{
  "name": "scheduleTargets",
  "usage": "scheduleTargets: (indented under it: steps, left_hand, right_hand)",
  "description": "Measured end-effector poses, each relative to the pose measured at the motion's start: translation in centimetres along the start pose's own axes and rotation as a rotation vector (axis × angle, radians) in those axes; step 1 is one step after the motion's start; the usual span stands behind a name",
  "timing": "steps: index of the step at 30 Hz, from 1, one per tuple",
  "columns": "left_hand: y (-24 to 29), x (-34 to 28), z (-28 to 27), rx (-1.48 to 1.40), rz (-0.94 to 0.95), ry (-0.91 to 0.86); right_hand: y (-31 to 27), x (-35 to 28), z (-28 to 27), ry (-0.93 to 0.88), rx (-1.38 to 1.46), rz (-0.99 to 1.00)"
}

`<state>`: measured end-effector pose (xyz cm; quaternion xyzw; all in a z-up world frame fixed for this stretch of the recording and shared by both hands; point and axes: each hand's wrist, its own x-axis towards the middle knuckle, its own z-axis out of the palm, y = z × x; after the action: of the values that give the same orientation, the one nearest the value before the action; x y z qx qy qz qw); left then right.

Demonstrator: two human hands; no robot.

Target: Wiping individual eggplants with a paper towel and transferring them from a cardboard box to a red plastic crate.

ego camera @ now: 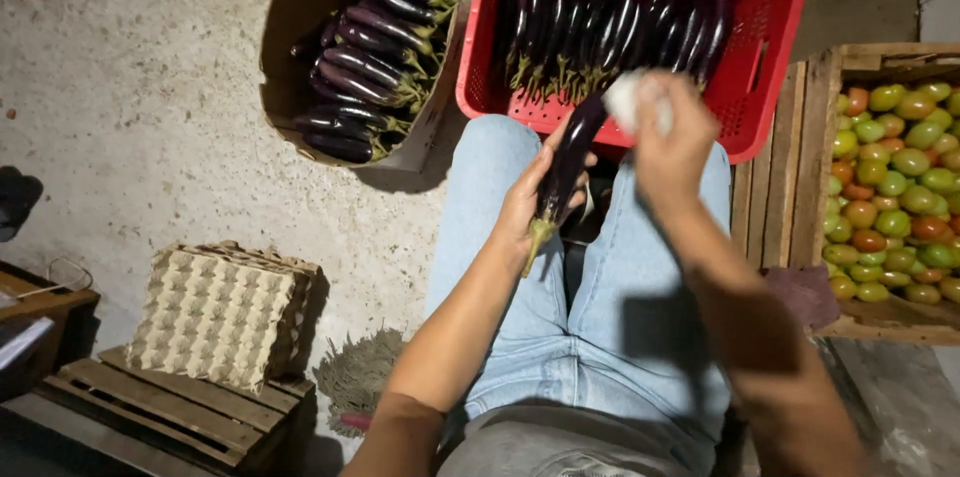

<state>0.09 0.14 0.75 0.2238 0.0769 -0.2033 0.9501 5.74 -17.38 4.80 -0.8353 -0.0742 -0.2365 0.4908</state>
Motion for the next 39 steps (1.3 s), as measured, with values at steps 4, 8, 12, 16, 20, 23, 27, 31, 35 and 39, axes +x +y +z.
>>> scheduleTargets:
  steps: [4,8,12,16,20,23,27,31,35,39]
  left_hand:
    - [0.2,0.6,-0.7,0.130,0.037,0.009]
    - [-0.2,0.5,-2.1,0.099,0.035,-0.117]
    - [-1.3,0.7,-2.0,0.118,0.047,0.030]
    - [-3.5,1.8,-5.8,-0.029,0.023,0.062]
    - [-2.6,1.5,-3.8,-0.102,-0.060,-0.007]
    - [-2.2,1.3,-3.9,-0.127,-0.072,-0.013]
    - [-1.9,1.1,-3.3,-0.162,-0.068,-0.014]
    - [-2.4,1.3,-3.9,-0.119,-0.057,0.066]
    - [-2.5,1.7,-4.2,0.017,0.006,0.328]
    - [-3.2,1.6,-4.0,0.033,0.036,0.380]
  right_hand:
    - [-0.5,-10.7,1.9,-0.174,0.051,-0.102]
    - [-2.5,-11.8,2.8,-0.353,-0.185,-0.503]
    - [-2.4,-6.7,1.4,-0.271,-0.183,-0.439]
    - [2.3,-5.3,2.3,-0.246,-0.262,-0.593]
    - [3.6,-2.3,2.4,-0.119,-0.205,-0.394]
    - [3.0,0.4,2.9,-0.046,-0.058,-0.167]
    - [4.1,1.4,3.2,-0.026,0.014,0.003]
    - [8.7,-0.1,3.8,-0.002,0.157,0.360]
    - [3.6,0.1,3.2,-0.013,0.413,0.717]
    - [1.6,-1.2,4.1,-0.131,0.599,0.780]
